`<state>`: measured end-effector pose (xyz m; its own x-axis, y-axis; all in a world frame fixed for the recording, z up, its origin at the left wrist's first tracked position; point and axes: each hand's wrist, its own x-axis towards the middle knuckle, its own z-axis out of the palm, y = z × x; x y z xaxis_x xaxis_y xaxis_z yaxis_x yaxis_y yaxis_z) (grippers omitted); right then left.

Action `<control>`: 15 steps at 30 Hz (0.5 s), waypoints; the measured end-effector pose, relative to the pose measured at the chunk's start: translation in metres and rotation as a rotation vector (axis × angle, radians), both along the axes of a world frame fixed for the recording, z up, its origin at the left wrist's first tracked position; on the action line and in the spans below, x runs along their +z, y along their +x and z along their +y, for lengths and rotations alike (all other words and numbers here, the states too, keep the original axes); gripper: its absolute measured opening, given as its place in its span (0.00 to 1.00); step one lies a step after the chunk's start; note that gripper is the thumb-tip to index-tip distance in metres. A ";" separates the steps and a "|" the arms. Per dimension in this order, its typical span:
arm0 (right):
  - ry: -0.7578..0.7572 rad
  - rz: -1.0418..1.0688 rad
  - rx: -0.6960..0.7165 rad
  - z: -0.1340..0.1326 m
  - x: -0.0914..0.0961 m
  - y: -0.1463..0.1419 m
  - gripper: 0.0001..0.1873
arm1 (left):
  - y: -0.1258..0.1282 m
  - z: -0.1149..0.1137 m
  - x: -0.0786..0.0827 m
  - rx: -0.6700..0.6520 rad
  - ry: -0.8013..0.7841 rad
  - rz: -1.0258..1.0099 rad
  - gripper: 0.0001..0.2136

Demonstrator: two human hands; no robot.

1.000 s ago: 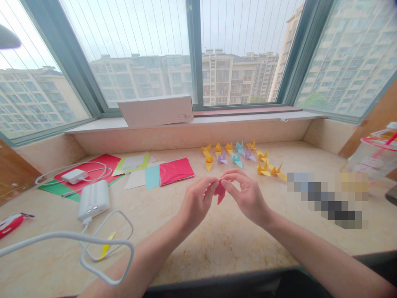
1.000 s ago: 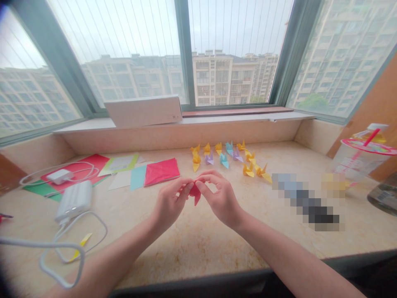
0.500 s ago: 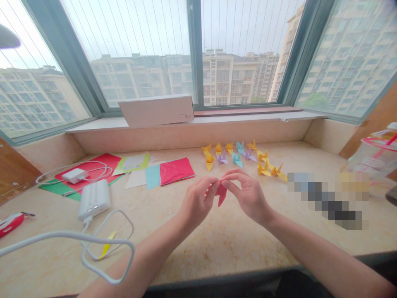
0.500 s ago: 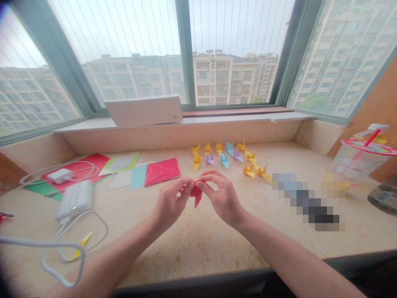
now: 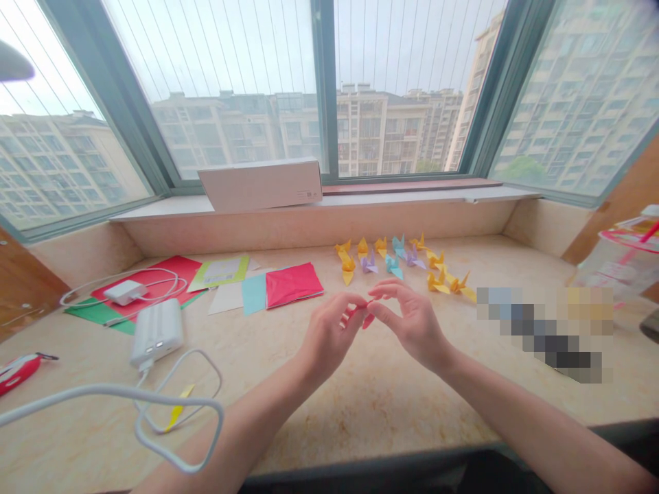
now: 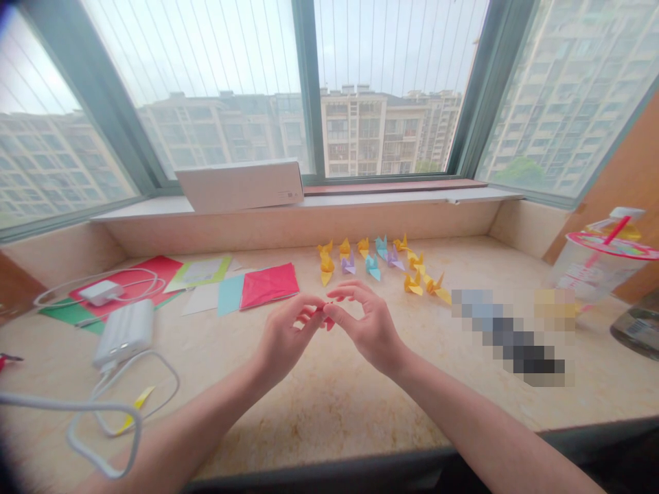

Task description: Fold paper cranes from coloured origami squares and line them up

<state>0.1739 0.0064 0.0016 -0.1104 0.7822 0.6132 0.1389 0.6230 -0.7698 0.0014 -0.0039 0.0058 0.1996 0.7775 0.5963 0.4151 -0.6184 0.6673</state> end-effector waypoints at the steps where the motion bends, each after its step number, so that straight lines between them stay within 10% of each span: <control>1: 0.017 -0.008 -0.013 0.000 0.000 0.000 0.08 | 0.000 0.000 0.000 0.003 -0.008 -0.009 0.05; 15: 0.064 -0.020 0.004 -0.001 0.004 0.000 0.05 | 0.002 0.001 -0.003 0.010 -0.066 -0.117 0.07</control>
<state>0.1738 0.0052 0.0055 -0.1259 0.7408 0.6598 0.1515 0.6717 -0.7252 0.0038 -0.0028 0.0026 0.1235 0.8177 0.5622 0.3382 -0.5673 0.7508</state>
